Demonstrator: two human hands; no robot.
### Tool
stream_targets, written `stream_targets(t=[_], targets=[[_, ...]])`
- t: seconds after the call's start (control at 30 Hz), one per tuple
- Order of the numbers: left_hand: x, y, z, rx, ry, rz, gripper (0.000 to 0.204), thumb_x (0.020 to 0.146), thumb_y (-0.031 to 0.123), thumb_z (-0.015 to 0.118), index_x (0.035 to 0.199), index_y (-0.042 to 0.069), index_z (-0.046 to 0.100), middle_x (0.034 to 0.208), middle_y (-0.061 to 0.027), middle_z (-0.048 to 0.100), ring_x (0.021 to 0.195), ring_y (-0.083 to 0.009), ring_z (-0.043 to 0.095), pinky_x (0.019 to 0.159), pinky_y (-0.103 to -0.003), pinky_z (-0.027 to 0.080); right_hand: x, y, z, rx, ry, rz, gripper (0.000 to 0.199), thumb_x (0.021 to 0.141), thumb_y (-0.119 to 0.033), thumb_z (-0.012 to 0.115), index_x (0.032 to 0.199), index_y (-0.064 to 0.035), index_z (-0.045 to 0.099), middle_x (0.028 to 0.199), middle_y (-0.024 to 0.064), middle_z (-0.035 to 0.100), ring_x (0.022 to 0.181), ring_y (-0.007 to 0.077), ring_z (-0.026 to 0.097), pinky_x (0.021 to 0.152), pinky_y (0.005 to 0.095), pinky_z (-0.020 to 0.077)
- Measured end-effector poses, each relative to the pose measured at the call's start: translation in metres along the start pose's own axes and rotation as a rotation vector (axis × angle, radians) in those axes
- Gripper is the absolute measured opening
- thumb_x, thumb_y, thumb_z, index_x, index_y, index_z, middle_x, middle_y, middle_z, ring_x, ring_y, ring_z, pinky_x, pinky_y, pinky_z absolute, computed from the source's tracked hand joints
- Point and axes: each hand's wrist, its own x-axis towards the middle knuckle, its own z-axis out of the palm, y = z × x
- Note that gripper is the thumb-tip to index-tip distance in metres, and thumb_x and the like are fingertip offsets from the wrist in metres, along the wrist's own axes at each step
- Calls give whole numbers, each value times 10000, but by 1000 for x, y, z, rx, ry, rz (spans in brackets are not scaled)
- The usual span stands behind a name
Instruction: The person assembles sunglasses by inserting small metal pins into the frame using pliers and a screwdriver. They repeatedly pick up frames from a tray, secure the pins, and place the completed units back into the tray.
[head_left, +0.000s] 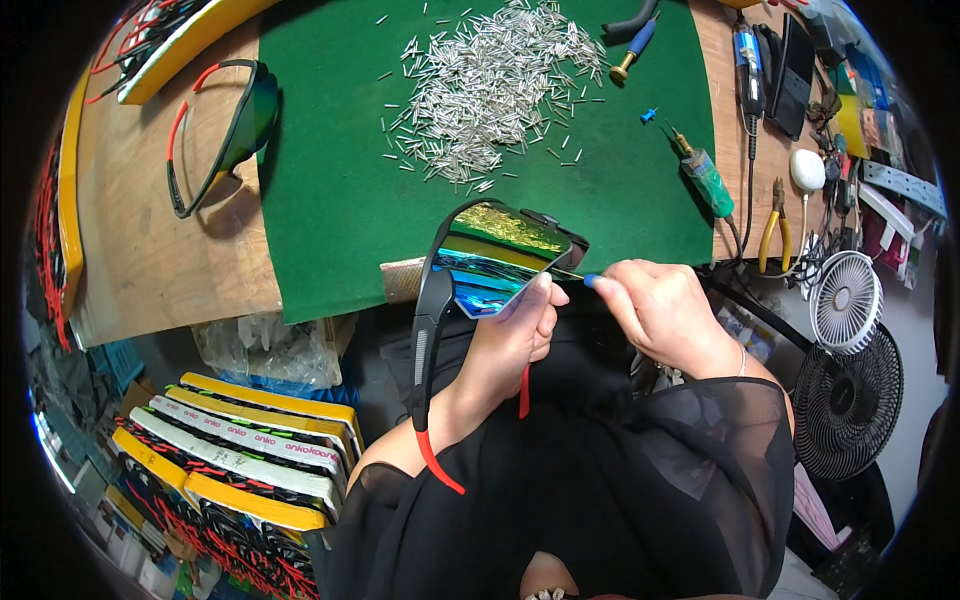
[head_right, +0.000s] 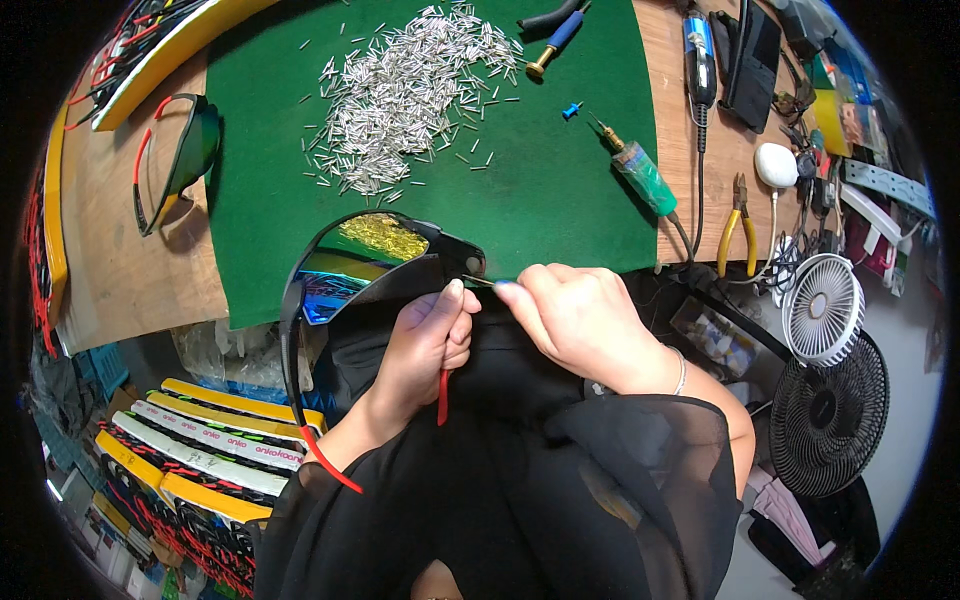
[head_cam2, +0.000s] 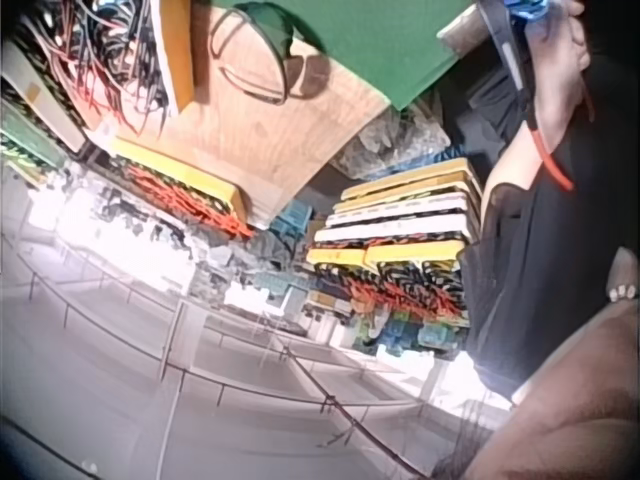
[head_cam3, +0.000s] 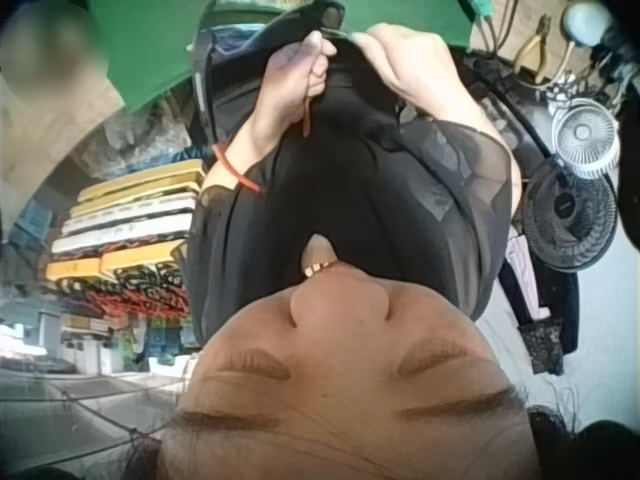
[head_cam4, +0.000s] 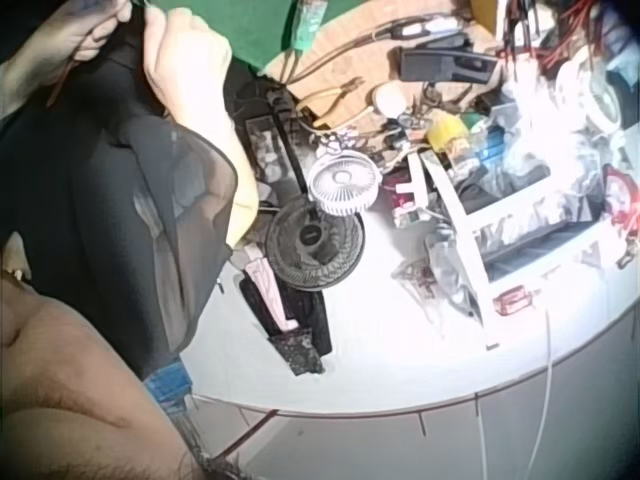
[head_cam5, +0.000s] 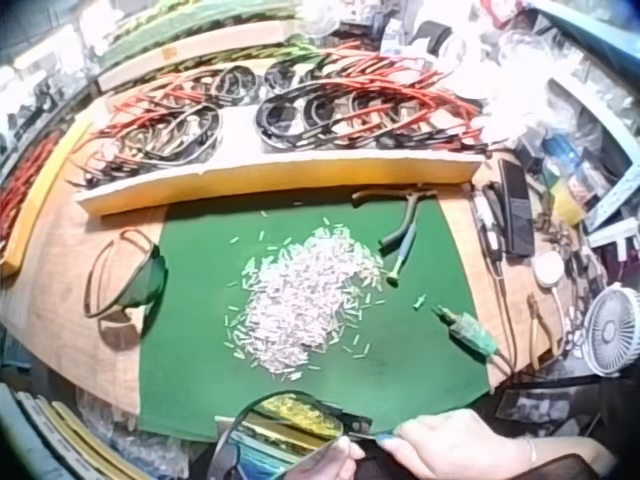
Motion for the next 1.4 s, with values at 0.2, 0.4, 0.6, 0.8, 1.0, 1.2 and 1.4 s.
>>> stream_targets(t=[0.2, 0.4, 0.6, 0.8, 1.0, 1.2, 1.4], targets=[[3, -4, -1, 7, 13, 8, 266, 948, 267, 401, 848, 37, 492, 557, 30, 390, 395, -21, 253, 373, -176, 207, 7, -9, -4, 68, 152, 25, 229, 808, -186, 594, 689, -25, 483, 574, 112, 494, 505, 290, 534, 465, 359, 437], [1, -5, 0, 6, 28, 24, 269, 946, 271, 407, 844, 37, 492, 556, 29, 389, 397, -21, 254, 372, -175, 205, 2, -2, -1, 16, 55, 0, 256, 810, -214, 596, 693, -18, 480, 588, 128, 519, 507, 302, 540, 460, 360, 438], [1, -3, 0, 2, 21, 17, 270, 940, 286, 418, 849, 42, 492, 558, 33, 389, 397, -20, 253, 371, -171, 212, 0, -1, 1, 41, 41, 58, 263, 810, -225, 593, 702, -6, 493, 574, 133, 508, 521, 308, 545, 467, 372, 436], [3, -4, -1, 19, 8, 26, 271, 940, 289, 418, 848, 45, 493, 559, 34, 390, 398, -19, 256, 369, -171, 210, 3, -7, -6, 125, 66, 80, 246, 804, -208, 589, 733, 1, 480, 658, 157, 544, 587, 297, 572, 491, 371, 443], [2, -3, 1, 11, 8, 16, 270, 941, 282, 416, 845, 42, 493, 558, 34, 388, 396, -19, 254, 368, -170, 210, -2, -1, -4, 48, -115, 158, 241, 785, -199, 612, 819, -21, 454, 733, 140, 550, 585, 314, 560, 501, 377, 445], [2, -4, -2, 12, 8, 15, 271, 940, 285, 419, 842, 44, 496, 559, 34, 389, 399, -20, 258, 369, -170, 218, 1, -4, -3, 181, 35, 113, 279, 782, -233, 629, 829, -20, 454, 614, 138, 531, 563, 326, 557, 490, 381, 438], [2, -4, -3, 13, -17, 14, 271, 939, 290, 419, 846, 47, 497, 561, 33, 396, 402, -21, 262, 370, -170, 222, -5, 1, 3, 92, -14, 83, 269, 775, -211, 639, 836, -20, 459, 620, 130, 540, 564, 304, 571, 500, 362, 447]])
